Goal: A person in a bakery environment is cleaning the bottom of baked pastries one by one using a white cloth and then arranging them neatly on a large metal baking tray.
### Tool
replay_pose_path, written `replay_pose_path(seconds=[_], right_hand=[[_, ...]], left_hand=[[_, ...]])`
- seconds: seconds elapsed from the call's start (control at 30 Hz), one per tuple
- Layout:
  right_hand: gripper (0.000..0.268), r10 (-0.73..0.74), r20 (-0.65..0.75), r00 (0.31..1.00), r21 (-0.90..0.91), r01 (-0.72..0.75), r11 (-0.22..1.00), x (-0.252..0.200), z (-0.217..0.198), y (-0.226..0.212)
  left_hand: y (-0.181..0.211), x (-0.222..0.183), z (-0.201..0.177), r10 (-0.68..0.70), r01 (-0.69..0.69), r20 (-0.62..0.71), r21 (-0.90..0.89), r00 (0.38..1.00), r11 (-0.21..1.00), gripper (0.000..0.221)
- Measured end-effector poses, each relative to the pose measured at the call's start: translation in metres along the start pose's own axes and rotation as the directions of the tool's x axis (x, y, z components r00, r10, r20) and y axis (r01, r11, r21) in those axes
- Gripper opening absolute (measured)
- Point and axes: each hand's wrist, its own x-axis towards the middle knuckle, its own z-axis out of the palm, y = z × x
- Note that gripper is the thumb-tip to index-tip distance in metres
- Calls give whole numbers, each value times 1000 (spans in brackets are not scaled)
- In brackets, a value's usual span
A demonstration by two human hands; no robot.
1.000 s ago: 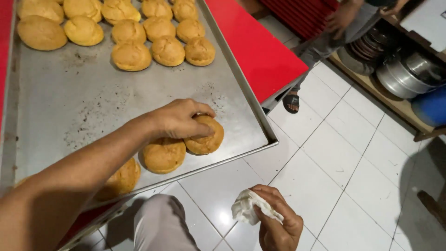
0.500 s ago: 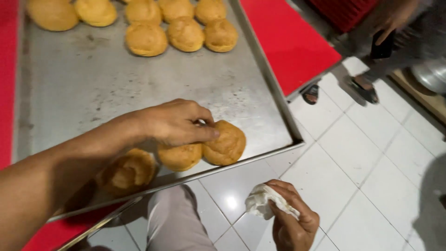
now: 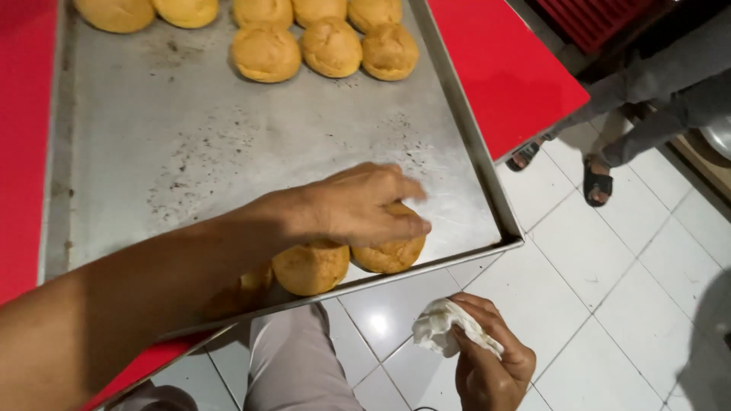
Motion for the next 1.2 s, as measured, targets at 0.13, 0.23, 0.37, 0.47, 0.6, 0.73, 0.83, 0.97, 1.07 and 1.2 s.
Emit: replay_pose_path(seconds=[0.13,0.23,0.37,0.47,0.6,0.73,0.83,0.97,1.07,1.2], right_hand=[[28,-1,38,999,10,0,1000,1,-1,-2],[28,-3,43,999,-6,3,1000,0,-11,6],[28,50,21,999,-32,-50,998,2,-7,4],[28,55,-26,998,15,-55,998,2,-4,7],[26,44,-15,999,-19,-44,999,4,5,7],[28,78,-7,997,-17,-79,997,3,10,4],[26,89,-24,996,-23,-90,996,4,8,1],[27,88,-54,995,-20,-89,996,4,6,1],[29,52,-32,998,-33,-53,998,3,4,4],[29,53,-18,998,-4,-53,999,3,0,6]], left_hand=[[13,-15,-4,-34,22,127,94,991,995,48],[-1,-31,-8,-68,66,118,22,991,998,87],[-41,-90,-24,-19,26,-61,120,998,992,126],[-59,-126,-22,-483,479,-3,134,876,868,31],[-105,-142,-2,-375,378,-53,70,926,923,48],[-86,-140,-14,-556,551,49,97,829,829,27],[-95,-124,-15,-331,333,-52,252,942,909,32],[-44,-82,-5,-283,281,14,71,959,957,71],[-41,-69,12,-198,179,77,206,977,962,58],[-43,-74,6,-221,201,30,311,975,929,32]])
